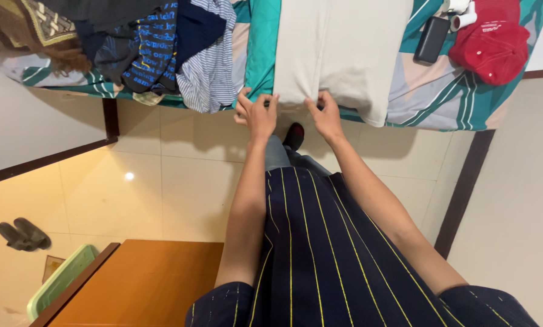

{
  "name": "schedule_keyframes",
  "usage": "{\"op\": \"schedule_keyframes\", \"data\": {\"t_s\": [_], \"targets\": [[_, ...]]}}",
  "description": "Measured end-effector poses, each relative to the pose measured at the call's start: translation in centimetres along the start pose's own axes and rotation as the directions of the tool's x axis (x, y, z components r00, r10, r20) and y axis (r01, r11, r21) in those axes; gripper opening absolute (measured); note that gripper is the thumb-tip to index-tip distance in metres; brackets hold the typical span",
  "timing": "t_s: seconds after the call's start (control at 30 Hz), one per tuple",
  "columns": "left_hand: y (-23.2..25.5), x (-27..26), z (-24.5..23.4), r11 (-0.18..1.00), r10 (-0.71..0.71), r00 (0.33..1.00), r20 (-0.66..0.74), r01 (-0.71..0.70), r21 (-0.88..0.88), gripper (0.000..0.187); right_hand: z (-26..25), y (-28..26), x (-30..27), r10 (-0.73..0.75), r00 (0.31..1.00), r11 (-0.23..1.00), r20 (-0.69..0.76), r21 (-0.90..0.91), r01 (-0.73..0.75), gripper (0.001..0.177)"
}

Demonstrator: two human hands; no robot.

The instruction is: The person picks up a t-shirt from a bed, spreads it out, folds the sides and sleeves inward, and then folds the bottom up before placing it on a shelf in a wardrobe.

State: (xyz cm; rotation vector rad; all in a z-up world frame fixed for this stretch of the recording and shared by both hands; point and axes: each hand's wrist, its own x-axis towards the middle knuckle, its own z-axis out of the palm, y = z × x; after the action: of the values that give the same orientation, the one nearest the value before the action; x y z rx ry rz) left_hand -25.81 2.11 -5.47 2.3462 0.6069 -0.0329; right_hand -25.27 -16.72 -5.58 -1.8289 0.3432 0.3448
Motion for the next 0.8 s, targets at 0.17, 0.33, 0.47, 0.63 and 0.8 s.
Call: {"op": "schedule_keyframes", "data": {"t_s": [0.17,0.33,0.47,0.63,0.8], "targets": [[-0.9,-0.8,-0.2,0.997,0.051,0.995,0.088,-0.055,0.046,0.020,-0.2,4.3,-0.7,0.081,0.989,0.996,-0.123,0.052,-0.075,0.023],[-1.6,-0.7,0.0,0.992,0.052,0.997,0.054,-0.058,0.109,0.011,-0.8,7.3,-1.7,-0.038,0.972,0.946,-0.231,-0.323,-0.040,0.020],[-0.4,-0.3,-1.5,0.985,0.134,0.991,-0.028,-0.130,0.116,0.016,-1.1,7.3,-1.7,0.019,0.959,0.943,-0.284,-0.313,-0.111,0.019],[3.2,2.4,-3.2,0.962,0.261,0.964,-0.052,-0.255,0.093,0.021,-1.9,4.0,-0.1,-0.054,0.919,0.975,-0.391,-0.218,-0.036,0.018],[6.9,5.4,-3.5,0.883,0.469,0.883,-0.021,-0.469,-0.009,0.028,-2.3,-0.2,1.0,-0.011,0.843,0.992,-0.537,-0.114,-0.059,0.022]]}}
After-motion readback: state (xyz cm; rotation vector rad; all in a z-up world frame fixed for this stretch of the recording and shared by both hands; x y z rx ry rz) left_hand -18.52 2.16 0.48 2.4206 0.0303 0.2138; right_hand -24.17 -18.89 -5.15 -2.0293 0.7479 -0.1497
